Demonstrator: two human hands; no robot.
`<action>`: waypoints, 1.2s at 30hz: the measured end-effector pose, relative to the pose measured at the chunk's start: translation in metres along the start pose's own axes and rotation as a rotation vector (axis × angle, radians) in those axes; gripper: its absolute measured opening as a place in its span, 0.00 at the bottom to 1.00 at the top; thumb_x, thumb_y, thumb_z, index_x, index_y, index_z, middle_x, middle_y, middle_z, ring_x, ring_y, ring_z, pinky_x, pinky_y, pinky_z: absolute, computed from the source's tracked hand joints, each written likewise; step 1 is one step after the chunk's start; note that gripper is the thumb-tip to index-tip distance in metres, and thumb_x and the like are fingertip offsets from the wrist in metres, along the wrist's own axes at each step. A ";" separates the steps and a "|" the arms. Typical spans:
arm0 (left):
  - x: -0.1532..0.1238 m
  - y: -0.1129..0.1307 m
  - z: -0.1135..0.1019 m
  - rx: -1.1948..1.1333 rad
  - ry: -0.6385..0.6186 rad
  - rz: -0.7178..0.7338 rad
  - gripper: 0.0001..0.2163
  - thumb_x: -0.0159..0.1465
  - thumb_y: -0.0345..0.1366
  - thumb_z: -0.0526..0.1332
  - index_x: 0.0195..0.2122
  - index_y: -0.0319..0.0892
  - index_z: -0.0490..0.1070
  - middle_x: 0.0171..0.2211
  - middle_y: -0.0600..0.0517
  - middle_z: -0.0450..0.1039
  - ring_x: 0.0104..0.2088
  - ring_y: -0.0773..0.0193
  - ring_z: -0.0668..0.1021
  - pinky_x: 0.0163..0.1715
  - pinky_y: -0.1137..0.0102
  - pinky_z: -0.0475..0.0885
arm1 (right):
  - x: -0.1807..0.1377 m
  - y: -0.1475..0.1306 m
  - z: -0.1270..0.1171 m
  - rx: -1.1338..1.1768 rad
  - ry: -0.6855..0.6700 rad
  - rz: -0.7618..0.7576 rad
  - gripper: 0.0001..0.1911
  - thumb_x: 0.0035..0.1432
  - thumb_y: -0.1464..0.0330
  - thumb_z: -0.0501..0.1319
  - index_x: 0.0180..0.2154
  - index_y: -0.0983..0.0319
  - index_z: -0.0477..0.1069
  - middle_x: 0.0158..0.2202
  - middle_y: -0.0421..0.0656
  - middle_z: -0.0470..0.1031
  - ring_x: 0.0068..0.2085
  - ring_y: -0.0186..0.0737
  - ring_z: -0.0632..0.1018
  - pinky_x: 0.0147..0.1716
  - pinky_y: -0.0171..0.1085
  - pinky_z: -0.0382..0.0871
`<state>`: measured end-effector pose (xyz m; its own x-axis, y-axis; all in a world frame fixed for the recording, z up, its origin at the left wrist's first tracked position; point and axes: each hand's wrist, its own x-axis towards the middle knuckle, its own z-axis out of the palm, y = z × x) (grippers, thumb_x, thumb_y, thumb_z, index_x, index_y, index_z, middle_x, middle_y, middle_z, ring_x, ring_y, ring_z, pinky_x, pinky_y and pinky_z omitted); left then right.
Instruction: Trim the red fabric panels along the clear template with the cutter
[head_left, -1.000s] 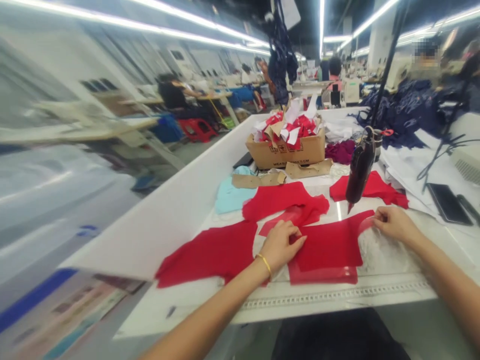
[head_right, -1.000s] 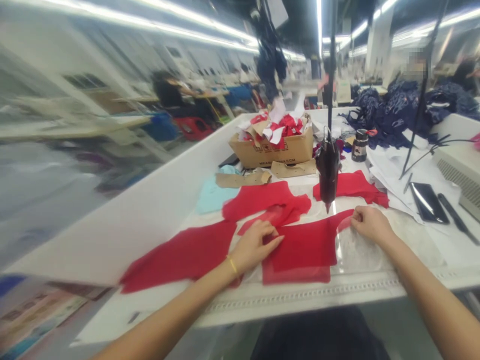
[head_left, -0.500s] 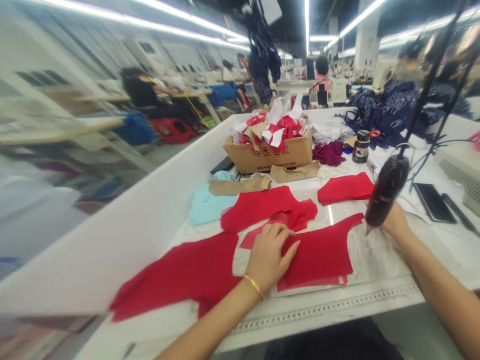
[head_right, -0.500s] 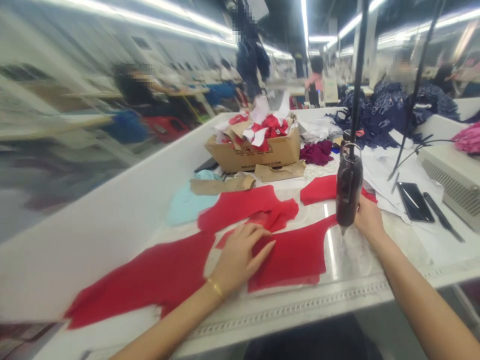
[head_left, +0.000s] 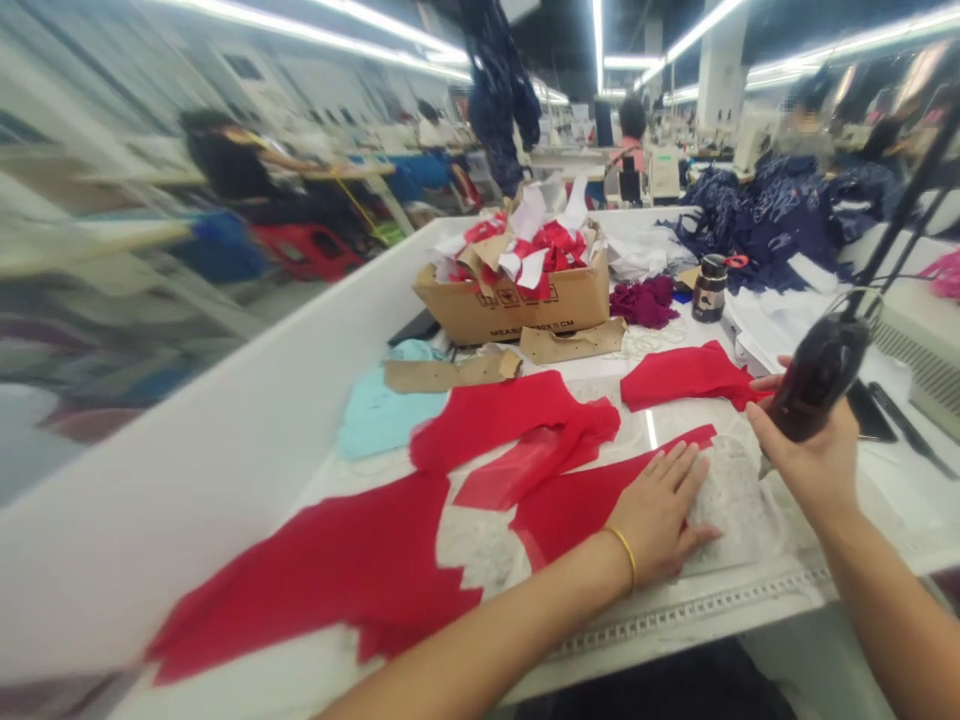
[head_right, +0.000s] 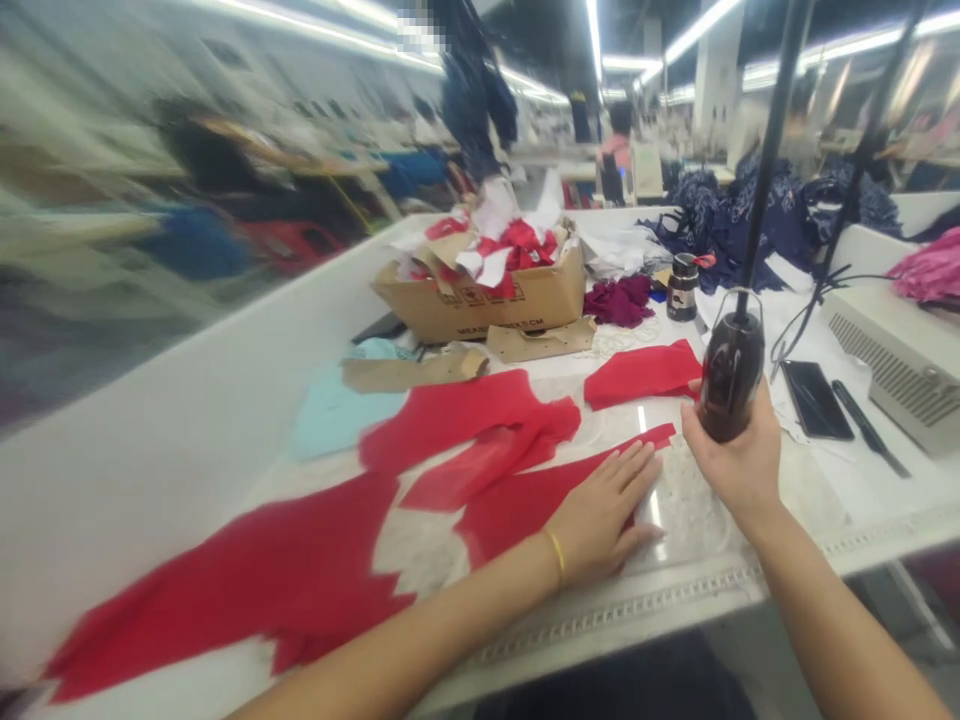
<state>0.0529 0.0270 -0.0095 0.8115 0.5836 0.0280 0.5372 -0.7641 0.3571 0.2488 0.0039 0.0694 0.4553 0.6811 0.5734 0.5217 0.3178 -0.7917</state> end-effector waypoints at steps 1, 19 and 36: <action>0.003 0.000 0.000 -0.003 0.000 -0.008 0.39 0.72 0.60 0.55 0.73 0.34 0.54 0.75 0.35 0.47 0.75 0.43 0.52 0.74 0.49 0.54 | 0.004 0.000 0.003 0.013 -0.010 0.008 0.16 0.52 0.58 0.69 0.39 0.59 0.73 0.34 0.43 0.81 0.32 0.43 0.81 0.38 0.46 0.78; 0.010 -0.007 0.008 0.029 0.109 0.067 0.36 0.75 0.59 0.49 0.76 0.40 0.47 0.75 0.37 0.47 0.76 0.48 0.50 0.73 0.48 0.56 | 0.038 0.020 0.061 0.165 0.083 -0.068 0.15 0.55 0.61 0.65 0.35 0.54 0.57 0.26 0.35 0.68 0.25 0.37 0.72 0.27 0.40 0.70; 0.008 -0.007 0.009 -0.001 0.119 0.085 0.36 0.75 0.59 0.46 0.75 0.39 0.48 0.75 0.38 0.48 0.76 0.48 0.51 0.73 0.49 0.58 | 0.036 0.026 0.063 0.231 -0.030 -0.034 0.15 0.60 0.58 0.65 0.39 0.53 0.59 0.28 0.37 0.69 0.25 0.39 0.73 0.28 0.43 0.74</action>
<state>0.0576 0.0352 -0.0199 0.8213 0.5450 0.1686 0.4672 -0.8122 0.3494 0.2334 0.0779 0.0561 0.4169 0.6853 0.5971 0.3562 0.4812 -0.8010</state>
